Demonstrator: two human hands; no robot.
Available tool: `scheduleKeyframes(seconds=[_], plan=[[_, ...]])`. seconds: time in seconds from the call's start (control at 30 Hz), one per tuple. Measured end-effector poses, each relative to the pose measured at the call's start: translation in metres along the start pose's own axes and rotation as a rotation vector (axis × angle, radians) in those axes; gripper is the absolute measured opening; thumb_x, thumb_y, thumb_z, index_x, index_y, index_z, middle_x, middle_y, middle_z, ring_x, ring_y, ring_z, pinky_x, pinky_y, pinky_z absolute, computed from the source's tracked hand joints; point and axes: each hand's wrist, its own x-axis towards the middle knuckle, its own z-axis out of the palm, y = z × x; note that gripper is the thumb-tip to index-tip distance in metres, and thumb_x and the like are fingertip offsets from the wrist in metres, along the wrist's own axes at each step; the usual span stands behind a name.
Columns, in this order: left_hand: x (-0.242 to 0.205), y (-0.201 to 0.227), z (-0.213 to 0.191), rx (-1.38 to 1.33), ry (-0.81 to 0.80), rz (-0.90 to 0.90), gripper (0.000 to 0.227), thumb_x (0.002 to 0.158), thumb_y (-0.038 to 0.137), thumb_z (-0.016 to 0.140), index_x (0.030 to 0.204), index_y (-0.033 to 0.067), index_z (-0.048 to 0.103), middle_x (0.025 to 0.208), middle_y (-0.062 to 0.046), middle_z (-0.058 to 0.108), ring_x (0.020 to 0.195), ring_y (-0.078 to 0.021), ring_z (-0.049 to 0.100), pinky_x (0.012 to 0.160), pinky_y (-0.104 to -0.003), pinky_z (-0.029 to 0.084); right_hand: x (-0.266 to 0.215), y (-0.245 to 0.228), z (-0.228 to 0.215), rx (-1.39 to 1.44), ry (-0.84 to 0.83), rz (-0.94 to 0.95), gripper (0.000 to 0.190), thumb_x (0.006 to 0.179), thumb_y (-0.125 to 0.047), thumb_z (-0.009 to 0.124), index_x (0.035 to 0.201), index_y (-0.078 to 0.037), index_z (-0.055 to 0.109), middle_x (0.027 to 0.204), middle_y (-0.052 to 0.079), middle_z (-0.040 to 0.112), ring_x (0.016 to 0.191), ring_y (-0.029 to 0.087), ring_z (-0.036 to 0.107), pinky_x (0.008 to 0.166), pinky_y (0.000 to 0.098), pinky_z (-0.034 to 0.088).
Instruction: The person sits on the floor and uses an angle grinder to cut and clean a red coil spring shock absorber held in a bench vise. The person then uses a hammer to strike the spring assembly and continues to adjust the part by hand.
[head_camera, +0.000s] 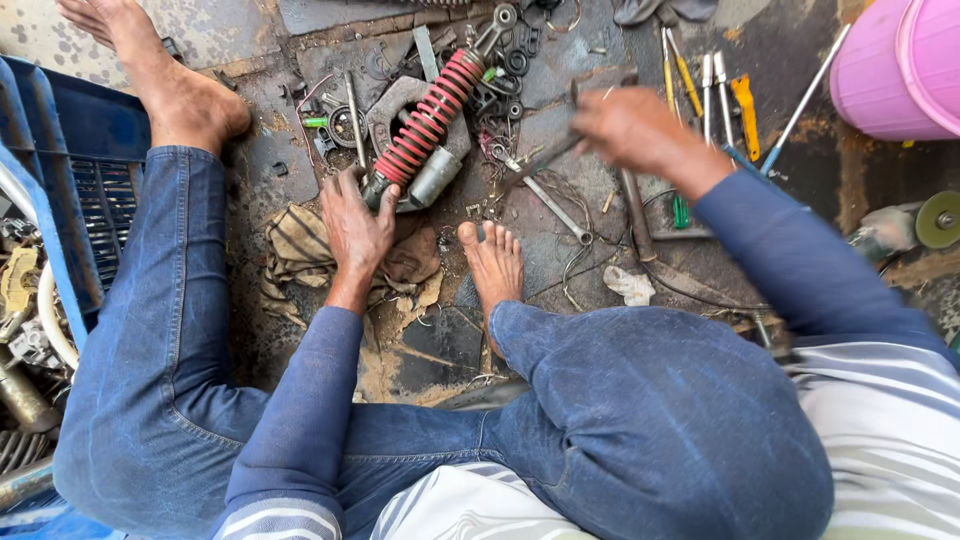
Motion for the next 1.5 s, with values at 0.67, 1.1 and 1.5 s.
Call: scheduleKeyframes(seconds=[0.67, 1.1, 1.5], plan=[[0.122, 0.118, -0.061, -0.423, -0.262, 0.584, 0.017, 0.090, 0.001, 0.077, 0.104, -0.0017, 0.070, 0.096, -0.019, 0.074, 0.089, -0.0343, 0.076, 0.076, -0.041, 0.060, 0.105, -0.075, -0.122, -0.086, 0.440, -0.291, 0.017, 0.091, -0.013, 0.071, 0.105, -0.006, 0.063, 0.104, 0.007, 0.059, 0.103, 0.021, 0.065, 0.080, 0.0322, 0.059], [0.125, 0.108, -0.043, -0.433, -0.261, 0.636, 0.018, 0.089, 0.004, 0.080, 0.103, -0.0015, 0.070, 0.095, -0.019, 0.074, 0.085, -0.0338, 0.075, 0.075, -0.040, 0.060, 0.103, -0.063, -0.106, -0.040, 0.443, -0.323, 0.016, 0.095, -0.015, 0.070, 0.105, -0.005, 0.063, 0.103, 0.007, 0.058, 0.106, 0.025, 0.065, 0.086, 0.0364, 0.056], [0.134, 0.110, -0.047, -0.447, -0.253, 0.698, 0.018, 0.089, 0.006, 0.084, 0.103, -0.0003, 0.073, 0.095, -0.017, 0.075, 0.088, -0.0313, 0.077, 0.076, -0.038, 0.060, 0.109, -0.058, -0.104, 0.044, 0.409, -0.365, 0.016, 0.096, -0.015, 0.071, 0.104, -0.006, 0.060, 0.101, 0.008, 0.056, 0.102, 0.026, 0.063, 0.085, 0.0391, 0.052]])
